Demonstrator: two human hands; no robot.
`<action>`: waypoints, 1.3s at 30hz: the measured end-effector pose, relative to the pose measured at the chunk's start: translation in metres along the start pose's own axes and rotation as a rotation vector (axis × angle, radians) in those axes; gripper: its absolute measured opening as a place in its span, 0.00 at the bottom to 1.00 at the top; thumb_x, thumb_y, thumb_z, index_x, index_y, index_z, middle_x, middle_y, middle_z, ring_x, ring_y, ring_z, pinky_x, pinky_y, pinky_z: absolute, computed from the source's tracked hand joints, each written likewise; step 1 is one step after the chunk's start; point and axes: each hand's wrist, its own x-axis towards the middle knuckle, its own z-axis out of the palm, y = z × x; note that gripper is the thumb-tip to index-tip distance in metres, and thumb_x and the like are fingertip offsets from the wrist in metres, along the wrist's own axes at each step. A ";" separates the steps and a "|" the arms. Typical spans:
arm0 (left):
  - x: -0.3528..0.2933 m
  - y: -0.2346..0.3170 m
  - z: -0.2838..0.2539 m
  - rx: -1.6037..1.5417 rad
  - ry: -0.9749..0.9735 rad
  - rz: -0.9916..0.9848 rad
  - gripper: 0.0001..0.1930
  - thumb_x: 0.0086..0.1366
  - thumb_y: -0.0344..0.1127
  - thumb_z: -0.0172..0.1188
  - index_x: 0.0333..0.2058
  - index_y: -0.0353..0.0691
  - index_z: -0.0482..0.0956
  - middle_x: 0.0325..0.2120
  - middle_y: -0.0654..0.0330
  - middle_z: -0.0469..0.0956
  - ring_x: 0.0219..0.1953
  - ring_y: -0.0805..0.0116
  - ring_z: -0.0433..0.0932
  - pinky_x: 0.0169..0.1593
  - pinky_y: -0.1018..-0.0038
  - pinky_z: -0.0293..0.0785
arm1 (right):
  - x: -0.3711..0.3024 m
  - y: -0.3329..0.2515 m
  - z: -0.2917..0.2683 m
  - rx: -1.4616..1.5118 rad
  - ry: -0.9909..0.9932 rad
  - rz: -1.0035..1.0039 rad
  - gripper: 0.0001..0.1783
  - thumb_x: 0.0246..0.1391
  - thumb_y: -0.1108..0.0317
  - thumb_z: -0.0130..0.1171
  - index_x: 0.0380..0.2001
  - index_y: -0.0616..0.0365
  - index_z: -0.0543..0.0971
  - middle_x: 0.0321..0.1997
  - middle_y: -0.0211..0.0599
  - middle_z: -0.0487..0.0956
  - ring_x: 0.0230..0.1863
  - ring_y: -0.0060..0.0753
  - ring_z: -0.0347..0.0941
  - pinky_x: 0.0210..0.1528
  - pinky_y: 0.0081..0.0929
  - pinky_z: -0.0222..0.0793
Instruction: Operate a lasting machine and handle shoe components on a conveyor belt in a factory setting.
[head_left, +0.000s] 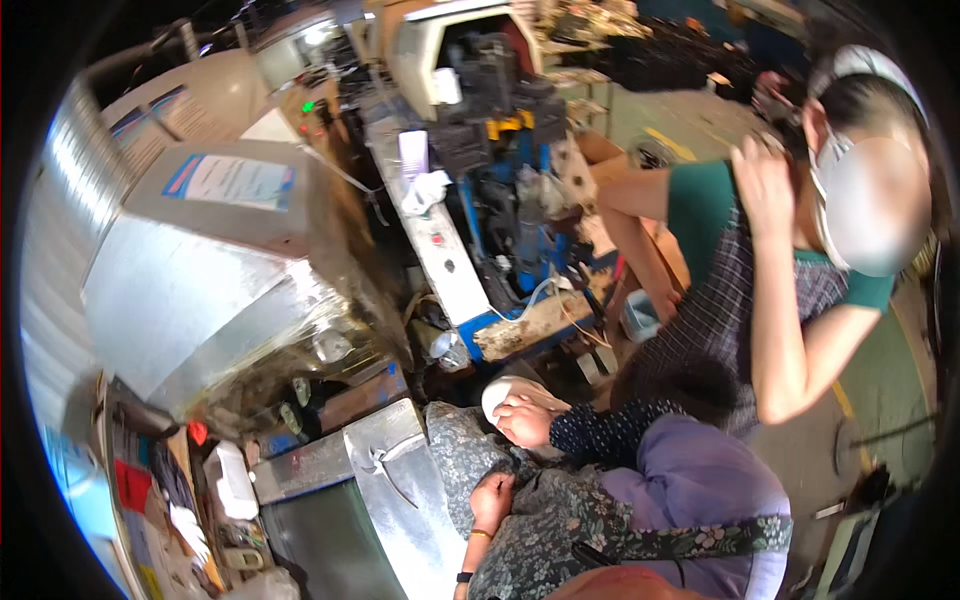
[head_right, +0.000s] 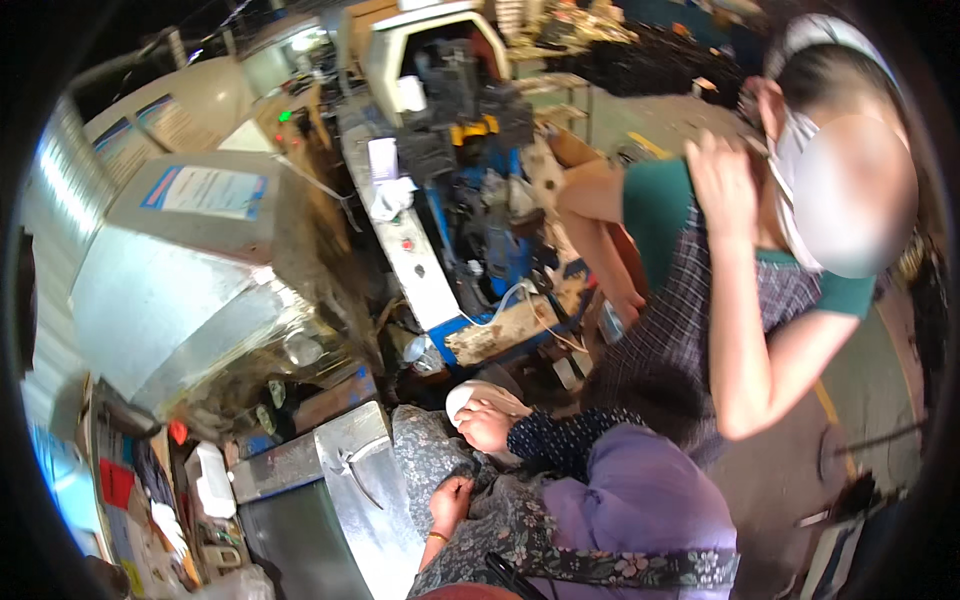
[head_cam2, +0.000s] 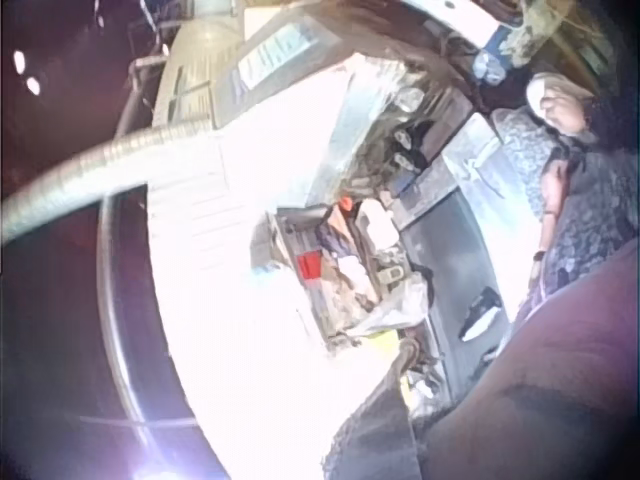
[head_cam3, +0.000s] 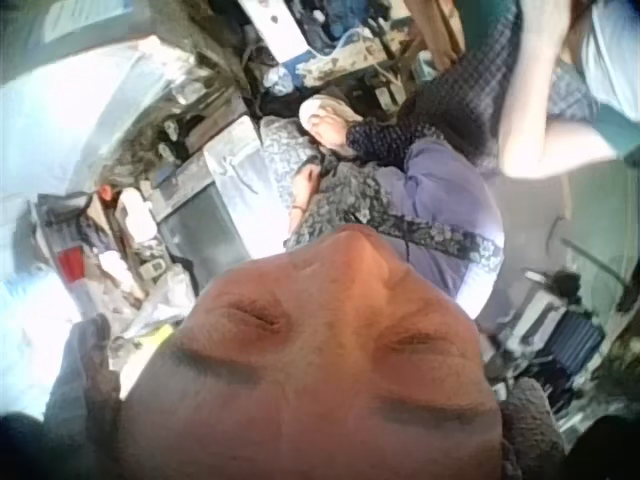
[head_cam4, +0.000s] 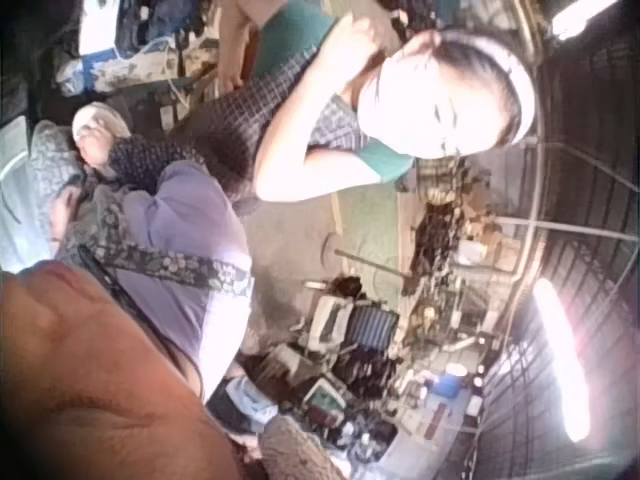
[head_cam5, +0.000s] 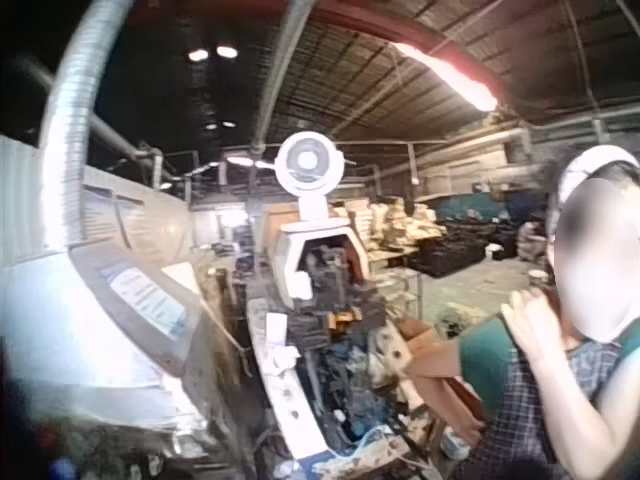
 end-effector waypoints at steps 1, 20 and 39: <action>0.000 -0.002 -0.001 0.025 0.003 0.027 0.08 0.61 0.43 0.61 0.30 0.46 0.83 0.30 0.57 0.82 0.32 0.55 0.81 0.36 0.65 0.76 | 0.001 -0.001 0.000 -0.015 0.015 0.017 0.06 0.44 0.67 0.59 0.27 0.51 0.82 0.45 0.27 0.78 0.52 0.37 0.67 0.50 0.40 0.64; -0.146 -0.110 -0.157 0.041 1.198 -0.819 0.12 0.55 0.33 0.61 0.39 0.37 0.80 0.36 0.52 0.80 0.41 0.54 0.78 0.48 0.62 0.73 | 0.018 -0.006 0.008 -0.103 -0.089 -0.051 0.05 0.44 0.70 0.61 0.27 0.57 0.81 0.49 0.39 0.77 0.50 0.51 0.68 0.52 0.44 0.66; -0.288 -0.187 -0.204 0.386 0.817 -1.156 0.52 0.46 0.36 0.75 0.66 0.33 0.52 0.52 0.41 0.72 0.56 0.45 0.69 0.60 0.59 0.65 | 0.008 0.001 0.016 -0.093 -0.068 0.015 0.05 0.44 0.64 0.58 0.23 0.49 0.82 0.46 0.25 0.78 0.50 0.37 0.66 0.54 0.42 0.60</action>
